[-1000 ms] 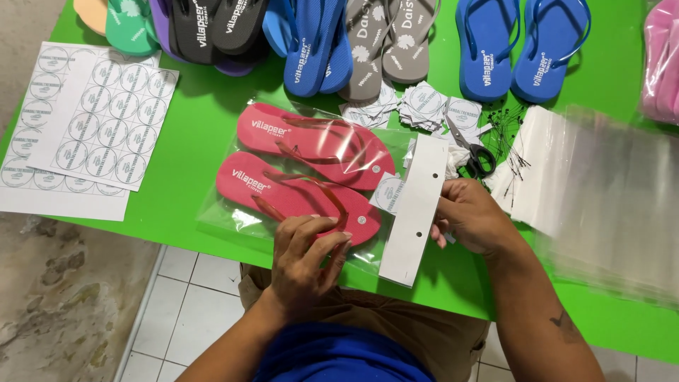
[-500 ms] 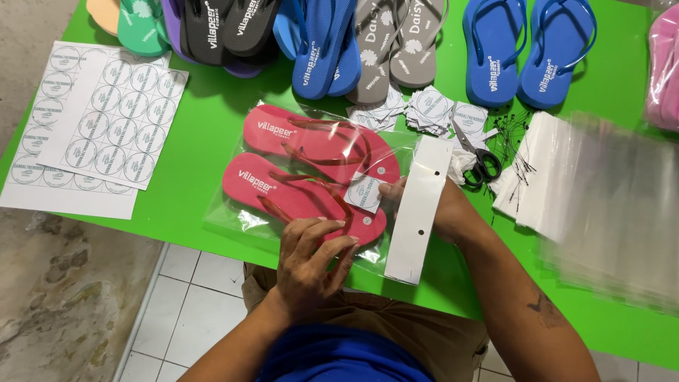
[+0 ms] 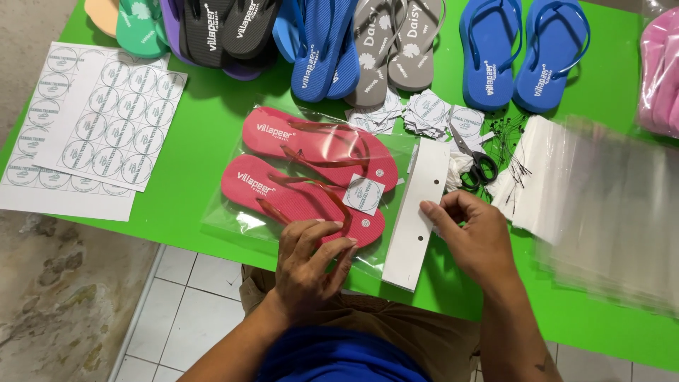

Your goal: The person puts pairs of flip-flops into plastic bags, seals them with adhesive labels, and wipes individual sandals with a cloth.

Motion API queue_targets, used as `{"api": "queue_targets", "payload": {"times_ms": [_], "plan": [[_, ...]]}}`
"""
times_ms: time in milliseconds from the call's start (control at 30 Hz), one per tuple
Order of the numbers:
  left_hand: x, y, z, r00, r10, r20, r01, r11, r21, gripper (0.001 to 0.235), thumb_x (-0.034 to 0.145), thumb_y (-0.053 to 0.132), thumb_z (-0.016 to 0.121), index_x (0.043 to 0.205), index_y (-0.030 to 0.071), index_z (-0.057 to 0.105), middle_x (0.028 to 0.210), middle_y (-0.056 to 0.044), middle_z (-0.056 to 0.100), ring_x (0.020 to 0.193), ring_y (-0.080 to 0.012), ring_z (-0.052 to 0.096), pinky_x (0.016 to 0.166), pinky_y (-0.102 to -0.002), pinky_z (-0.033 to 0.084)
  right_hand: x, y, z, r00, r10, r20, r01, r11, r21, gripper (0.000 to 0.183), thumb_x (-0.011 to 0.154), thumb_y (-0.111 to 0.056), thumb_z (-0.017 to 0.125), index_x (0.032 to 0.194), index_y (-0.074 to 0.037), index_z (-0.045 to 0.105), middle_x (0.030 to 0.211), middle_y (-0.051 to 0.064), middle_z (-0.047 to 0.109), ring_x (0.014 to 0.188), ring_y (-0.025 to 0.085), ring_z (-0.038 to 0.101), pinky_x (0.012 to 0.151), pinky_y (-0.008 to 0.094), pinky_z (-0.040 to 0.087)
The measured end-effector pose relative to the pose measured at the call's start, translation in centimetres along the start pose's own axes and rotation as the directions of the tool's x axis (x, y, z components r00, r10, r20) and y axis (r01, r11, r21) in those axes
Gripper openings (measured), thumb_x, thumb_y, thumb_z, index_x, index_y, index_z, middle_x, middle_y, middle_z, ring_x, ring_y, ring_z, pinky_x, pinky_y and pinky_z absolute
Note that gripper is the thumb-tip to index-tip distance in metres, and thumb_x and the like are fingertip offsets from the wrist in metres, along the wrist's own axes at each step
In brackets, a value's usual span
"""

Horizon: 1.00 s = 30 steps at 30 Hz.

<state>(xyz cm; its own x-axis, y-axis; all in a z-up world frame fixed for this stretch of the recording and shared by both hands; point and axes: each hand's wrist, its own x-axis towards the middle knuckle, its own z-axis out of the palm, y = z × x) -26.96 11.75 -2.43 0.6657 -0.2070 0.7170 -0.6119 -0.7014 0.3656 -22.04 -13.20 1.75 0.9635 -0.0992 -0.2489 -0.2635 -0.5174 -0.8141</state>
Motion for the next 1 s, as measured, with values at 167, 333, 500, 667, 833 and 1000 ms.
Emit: {"api": "queue_targets", "payload": {"times_ms": [167,333,500,667,833,1000], "plan": [[-0.6,-1.0,0.8,0.998,-0.049,-0.039,0.048,0.998,-0.029,0.01,0.09,0.021,0.078,0.099,0.018,0.074,0.116,-0.005,0.066,0.106,-0.0271,0.06,0.094,-0.041,0.048,0.2,2.4,1.2,0.991,-0.043,-0.128,0.025,0.99,-0.14,0.03,0.092,-0.039,0.078,0.084,-0.012,0.07,0.11,0.005,0.067,0.094,0.02,0.067,0.076,0.035,0.053],[1.7,-5.3,-0.9,0.986,-0.122,-0.118,0.122,0.993,-0.007,0.01,0.094,0.02,0.076,0.103,0.014,0.075,0.115,-0.013,0.067,0.107,-0.0325,0.062,0.093,-0.043,0.048,0.6,4.0,1.7,0.994,0.01,-0.107,-0.011,1.0,-0.001,0.033,0.096,-0.037,0.079,0.079,-0.011,0.069,0.069,0.006,0.067,0.064,0.019,0.061,0.061,0.035,0.053],[3.0,-11.5,-4.5,0.795,-0.607,-0.026,0.598,0.774,0.209,0.052,0.101,0.013,0.065,0.141,-0.011,0.041,0.113,-0.038,0.061,0.098,-0.0564,0.057,0.092,-0.067,0.038,-0.1,2.9,2.2,0.99,-0.105,-0.097,0.133,0.927,0.35,0.061,0.09,-0.006,0.078,0.139,0.003,0.042,0.079,0.009,0.069,0.071,0.014,0.057,0.07,0.026,0.048],[2.0,-13.2,-6.8,0.583,-0.803,0.123,0.801,0.594,0.076,0.063,0.098,0.011,0.068,0.151,0.003,0.033,0.098,-0.023,0.07,0.08,-0.0456,0.069,0.078,-0.057,0.048,0.1,2.1,2.5,0.997,-0.073,-0.024,0.076,0.914,0.399,0.047,0.089,-0.01,0.08,0.13,0.001,0.06,0.082,0.008,0.073,0.074,0.012,0.061,0.073,0.027,0.053],[2.0,-10.5,-10.0,0.465,-0.838,0.285,0.881,0.471,-0.05,0.078,0.093,0.006,0.073,0.156,-0.003,0.028,0.093,-0.027,0.067,0.067,-0.0377,0.069,0.067,-0.048,0.054,1.1,0.6,1.1,0.995,-0.102,-0.014,0.101,0.943,0.316,0.016,0.099,-0.012,0.069,0.113,-0.007,0.075,0.081,0.005,0.07,0.072,0.011,0.061,0.069,0.029,0.054],[1.5,-7.0,-11.7,0.211,-0.798,0.565,0.941,0.322,0.103,0.068,0.081,0.019,0.083,0.141,0.0,0.057,0.059,-0.02,0.069,0.044,-0.031,0.07,0.055,-0.039,0.054,5.2,0.4,-0.8,0.979,-0.187,0.077,0.196,0.974,-0.118,0.024,0.105,-0.02,0.058,0.126,-0.016,0.068,0.085,0.01,0.075,0.076,0.025,0.067,0.077,0.043,0.051]]}}
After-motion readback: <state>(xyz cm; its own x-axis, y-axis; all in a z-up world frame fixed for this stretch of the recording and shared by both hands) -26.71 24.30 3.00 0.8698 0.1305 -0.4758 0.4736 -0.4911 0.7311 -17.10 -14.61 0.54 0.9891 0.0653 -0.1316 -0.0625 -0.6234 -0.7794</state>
